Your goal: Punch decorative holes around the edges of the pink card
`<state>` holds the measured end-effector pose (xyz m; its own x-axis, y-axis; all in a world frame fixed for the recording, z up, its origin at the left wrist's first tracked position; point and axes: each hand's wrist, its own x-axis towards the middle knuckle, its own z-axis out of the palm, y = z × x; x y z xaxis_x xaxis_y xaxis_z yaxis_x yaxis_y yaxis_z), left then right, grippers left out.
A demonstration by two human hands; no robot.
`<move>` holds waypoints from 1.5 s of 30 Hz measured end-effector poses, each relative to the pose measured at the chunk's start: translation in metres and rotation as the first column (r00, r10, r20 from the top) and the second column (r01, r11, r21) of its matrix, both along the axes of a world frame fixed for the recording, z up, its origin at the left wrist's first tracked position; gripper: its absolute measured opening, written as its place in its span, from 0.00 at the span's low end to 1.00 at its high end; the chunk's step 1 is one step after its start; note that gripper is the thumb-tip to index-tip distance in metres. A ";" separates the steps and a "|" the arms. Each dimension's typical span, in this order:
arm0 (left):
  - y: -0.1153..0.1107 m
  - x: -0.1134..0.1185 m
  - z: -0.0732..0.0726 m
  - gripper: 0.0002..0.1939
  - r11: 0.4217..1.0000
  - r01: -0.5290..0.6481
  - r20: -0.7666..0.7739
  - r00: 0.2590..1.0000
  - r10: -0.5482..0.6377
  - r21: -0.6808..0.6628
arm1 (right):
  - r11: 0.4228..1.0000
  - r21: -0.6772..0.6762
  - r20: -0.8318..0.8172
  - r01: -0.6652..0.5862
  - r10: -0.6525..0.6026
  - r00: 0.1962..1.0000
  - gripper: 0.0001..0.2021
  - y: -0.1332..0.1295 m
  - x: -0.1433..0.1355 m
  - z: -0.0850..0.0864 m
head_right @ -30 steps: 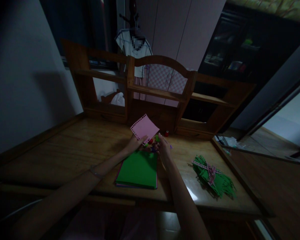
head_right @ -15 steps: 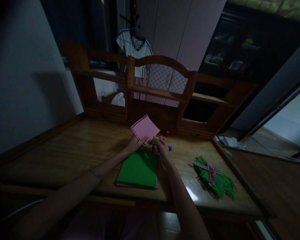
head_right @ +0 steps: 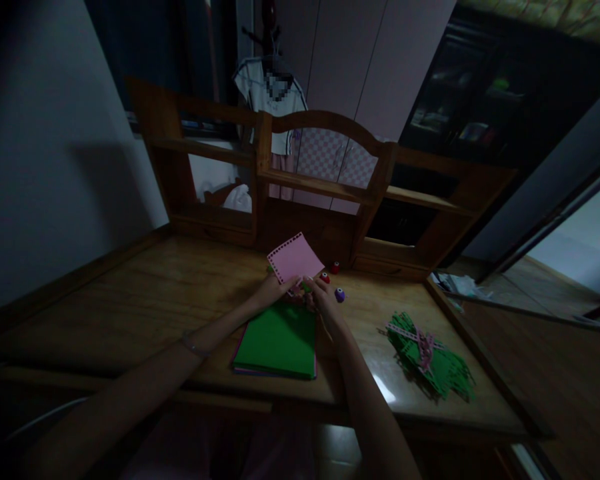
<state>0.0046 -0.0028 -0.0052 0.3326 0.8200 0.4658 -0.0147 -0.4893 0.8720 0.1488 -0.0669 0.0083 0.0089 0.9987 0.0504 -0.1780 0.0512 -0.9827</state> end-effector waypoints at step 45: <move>0.005 -0.001 -0.006 0.18 0.997 0.076 0.005 0.997 -0.076 0.007 | 1.000 0.013 0.083 0.000 -0.001 0.997 0.16 -0.003 -0.002 0.002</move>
<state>0.0038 0.0025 -0.0113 0.3911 0.7892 0.4735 -0.0570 -0.4927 0.8683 0.1473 -0.0699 0.0103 0.0043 0.9980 0.0638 -0.0958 0.0639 -0.9933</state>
